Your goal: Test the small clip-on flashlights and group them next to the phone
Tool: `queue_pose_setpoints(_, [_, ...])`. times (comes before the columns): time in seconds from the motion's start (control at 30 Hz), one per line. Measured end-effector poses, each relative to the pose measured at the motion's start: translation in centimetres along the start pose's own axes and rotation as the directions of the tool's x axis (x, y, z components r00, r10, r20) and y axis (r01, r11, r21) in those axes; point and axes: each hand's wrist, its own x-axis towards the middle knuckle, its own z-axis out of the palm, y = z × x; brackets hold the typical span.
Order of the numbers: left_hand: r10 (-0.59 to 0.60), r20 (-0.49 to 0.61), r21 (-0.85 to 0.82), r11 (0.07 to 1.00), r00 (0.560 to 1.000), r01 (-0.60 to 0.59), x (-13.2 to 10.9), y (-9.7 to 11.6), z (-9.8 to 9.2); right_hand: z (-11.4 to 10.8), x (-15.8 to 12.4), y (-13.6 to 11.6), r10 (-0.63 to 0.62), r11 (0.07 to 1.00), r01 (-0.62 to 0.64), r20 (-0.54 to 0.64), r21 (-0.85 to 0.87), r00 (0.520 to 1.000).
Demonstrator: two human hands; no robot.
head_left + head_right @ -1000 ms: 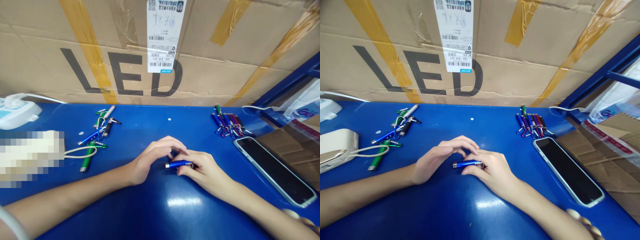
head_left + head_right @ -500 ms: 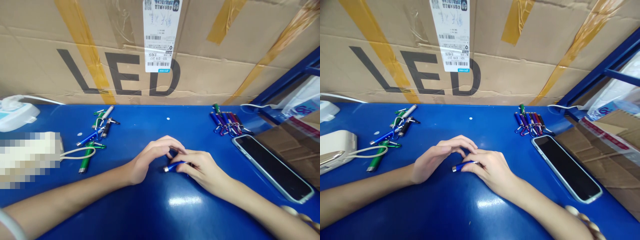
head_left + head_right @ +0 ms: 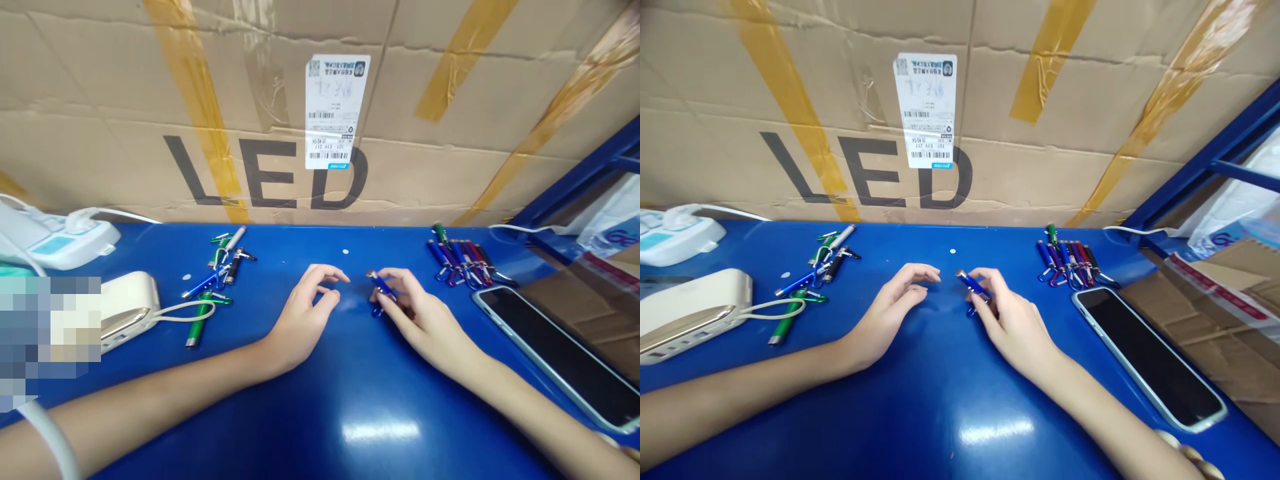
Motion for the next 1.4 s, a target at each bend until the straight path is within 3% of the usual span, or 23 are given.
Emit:
queue_pose_setpoints(0.17, [-0.007, -0.001, 0.080, 0.997, 1.000, 0.007, -0.1, 0.1, -0.1, -1.1, 1.2, 2.3, 0.039, 0.996, -0.055, -0.204, -0.071, 0.978])
queue_pose_setpoints(0.23, [0.014, 0.006, 0.132, 0.991, 1.000, -0.014, -0.1, 0.2, -0.1, -1.7, 1.4, 2.9, -0.001, 0.980, -0.043, -0.218, -0.194, 0.976])
queue_pose_setpoints(0.4, [0.072, 0.140, 0.382, 0.916, 0.988, -0.121, -0.6, 0.8, 0.2, -2.8, 1.5, 2.9, 0.078, 0.820, -0.205, -0.251, -0.535, 0.965])
queue_pose_setpoints(0.5, [0.091, 0.234, 0.573, 0.791, 0.968, -0.213, -1.1, 0.8, 0.4, -3.0, 1.6, 3.1, 0.126, 0.711, -0.298, -0.302, -0.636, 0.945])
queue_pose_setpoints(0.63, [0.130, 0.320, 0.805, 0.486, 0.939, -0.341, -1.7, 0.5, 0.8, -3.1, 1.7, 4.0, 0.101, 0.647, -0.320, -0.339, -0.692, 0.935])
queue_pose_setpoints(0.77, [0.079, 0.206, 0.949, 0.226, 0.975, -0.219, -2.1, 0.4, 1.2, -3.3, 1.6, 4.3, 0.052, 0.660, -0.288, -0.339, -0.695, 0.939])
queue_pose_setpoints(0.93, [0.036, 0.079, 0.996, -0.029, 0.996, -0.078, -1.4, 0.8, 0.4, -3.1, 1.4, 3.4, -0.011, 0.718, -0.220, -0.327, -0.660, 0.945])
queue_pose_setpoints(1.03, [0.028, -0.094, 0.991, -0.097, 0.995, 0.097, -0.6, 1.1, -0.6, -2.8, 1.4, 3.3, -0.076, 0.759, -0.148, -0.312, -0.634, 0.947])
queue_pose_setpoints(1.17, [-0.027, -0.294, 0.951, -0.108, 0.955, 0.289, 0.0, 1.4, -1.6, -2.5, 1.5, 3.6, -0.121, 0.786, -0.101, -0.313, -0.610, 0.942])
queue_pose_setpoints(1.3, [-0.046, -0.252, 0.956, -0.168, 0.967, 0.241, 0.1, 1.3, -1.7, -2.4, 1.5, 3.5, -0.123, 0.790, -0.092, -0.304, -0.606, 0.945])
queue_pose_setpoints(1.4, [0.008, -0.043, 0.989, -0.138, 0.999, 0.043, 0.1, 0.6, -1.3, -2.4, 1.4, 3.2, -0.110, 0.798, -0.093, -0.297, -0.595, 0.949])
